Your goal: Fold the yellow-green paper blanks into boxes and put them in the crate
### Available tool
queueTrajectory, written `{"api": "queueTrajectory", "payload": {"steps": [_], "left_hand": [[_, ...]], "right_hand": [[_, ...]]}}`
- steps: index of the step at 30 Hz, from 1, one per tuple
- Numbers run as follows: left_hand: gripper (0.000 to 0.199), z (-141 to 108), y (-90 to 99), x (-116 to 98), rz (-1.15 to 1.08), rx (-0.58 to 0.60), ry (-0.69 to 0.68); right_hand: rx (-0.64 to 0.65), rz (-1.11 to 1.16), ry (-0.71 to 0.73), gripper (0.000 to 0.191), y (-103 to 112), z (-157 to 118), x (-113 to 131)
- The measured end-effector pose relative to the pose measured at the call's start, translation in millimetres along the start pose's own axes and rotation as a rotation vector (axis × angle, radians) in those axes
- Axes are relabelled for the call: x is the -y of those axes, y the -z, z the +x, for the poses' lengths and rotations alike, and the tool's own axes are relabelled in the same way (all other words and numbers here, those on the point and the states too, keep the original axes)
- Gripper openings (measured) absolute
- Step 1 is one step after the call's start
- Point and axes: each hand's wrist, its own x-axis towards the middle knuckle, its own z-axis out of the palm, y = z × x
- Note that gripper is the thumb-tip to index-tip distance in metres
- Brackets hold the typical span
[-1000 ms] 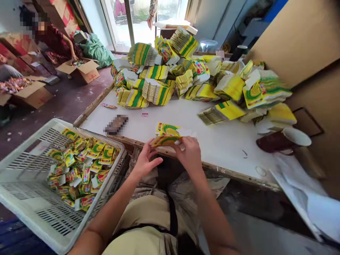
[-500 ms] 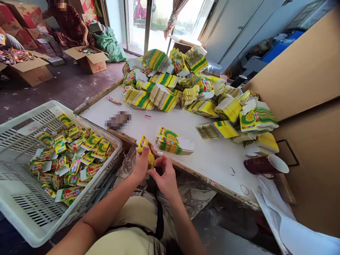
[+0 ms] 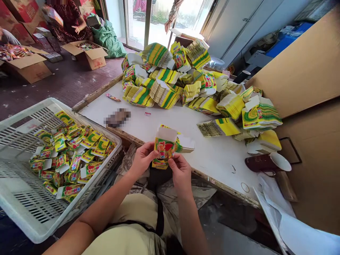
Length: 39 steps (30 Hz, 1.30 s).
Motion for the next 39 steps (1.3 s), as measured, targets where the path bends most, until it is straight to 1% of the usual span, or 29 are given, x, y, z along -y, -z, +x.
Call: {"api": "queueTrajectory", "payload": {"steps": [1, 3, 5, 7, 8, 10, 11, 13, 15, 16, 17, 18, 19, 20, 21, 22, 23, 26, 28, 29, 31, 34, 37, 39], "left_hand": [[0.039, -0.8, 0.3, 0.4, 0.013, -0.002, 0.01], [0.039, -1.4, 0.7, 1.8, 0.043, -0.044, 0.034], [0.039, -0.7, 1.8, 1.7, 0.06, -0.066, 0.054], [0.041, 0.7, 5.5, -2.9, 0.05, -0.036, 0.039], [0.045, 1.4, 8.7, -7.5, 0.043, -0.008, 0.018], [0.061, 2.4, 17.3, -20.1, 0.072, 0.059, -0.055], [0.067, 2.5, 21.8, -26.9, 0.133, 0.112, -0.092], [0.08, 1.2, 28.3, -37.4, 0.352, 0.264, -0.131], [0.091, -2.2, 28.8, -39.8, 0.612, 0.431, -0.12], [0.09, -4.5, 26.7, -37.8, 0.716, 0.496, -0.095], [0.085, -6.9, 23.5, -34.3, 0.789, 0.529, -0.068], [0.077, -9.4, 19.8, -29.9, 0.838, 0.533, -0.042], [0.07, -11.6, 16.0, -25.4, 0.868, 0.515, -0.026], [0.066, -13.6, 12.7, -21.4, 0.886, 0.483, -0.024], [0.066, -15.1, 10.0, -18.2, 0.901, 0.446, -0.034], [0.069, -16.3, 8.1, -16.0, 0.918, 0.417, -0.052], [0.072, -17.2, 6.8, -14.7, 0.94, 0.402, -0.074], [0.079, -19.9, 5.2, -12.8, 0.982, 0.405, -0.152], [0.082, -22.4, 4.5, -10.8, 0.983, 0.427, -0.205], [0.081, -23.5, 4.1, -9.4, 0.976, 0.441, -0.226], [0.073, -24.9, 3.6, -6.7, 0.966, 0.452, -0.248], [0.061, -23.0, 4.8, -4.2, 0.973, 0.448, -0.221], [0.063, -18.1, 9.5, -0.2, 0.989, 0.465, -0.127], [0.061, -15.6, 13.8, 5.7, 1.0, 0.474, -0.143]], "right_hand": [[-0.004, 0.008, 0.004, 0.017, -1.8, -0.9, -1.2], [0.008, -0.003, 0.023, 0.018, -5.8, -3.1, -3.0], [0.022, -0.056, 0.067, 0.018, -7.0, -4.3, -3.0], [0.027, -0.165, 0.137, 0.014, -1.8, -3.2, -0.3], [0.029, -0.242, 0.182, 0.012, 3.5, -1.8, 2.2], [0.043, -0.434, 0.289, 0.01, 16.9, 1.5, 8.8], [0.054, -0.538, 0.353, 0.01, 23.5, 2.6, 12.5], [0.091, -0.724, 0.484, 0.014, 32.5, 2.3, 19.6], [0.16, -0.837, 0.595, 0.022, 34.1, -1.5, 24.8], [0.187, -0.858, 0.636, 0.025, 32.6, -4.1, 26.1], [0.187, -0.857, 0.663, 0.026, 30.2, -6.9, 26.3], [0.147, -0.838, 0.669, 0.025, 27.5, -9.4, 25.3], [0.067, -0.799, 0.651, 0.028, 24.9, -11.3, 23.0], [-0.032, -0.738, 0.608, 0.04, 22.7, -12.7, 19.6], [-0.124, -0.653, 0.543, 0.054, 20.9, -13.4, 15.1], [-0.175, -0.55, 0.459, 0.064, 19.1, -13.6, 9.8], [-0.179, -0.441, 0.364, 0.067, 17.2, -13.6, 4.1], [-0.06, -0.172, 0.089, 0.048, 8.7, -12.9, -10.4], [-0.001, -0.073, -0.035, 0.043, 1.4, -11.8, -14.4], [0.011, -0.035, -0.068, 0.042, -1.9, -10.9, -14.6], [0.025, 0.034, -0.094, 0.043, -6.6, -8.6, -12.7], [0.041, 0.057, -0.054, 0.048, -6.7, -7.3, -8.8], [0.154, -0.074, 0.068, 0.054, -2.4, -11.9, -5.7], [0.242, -0.212, 0.165, 0.054, -1.2, -15.9, -3.7]]}}
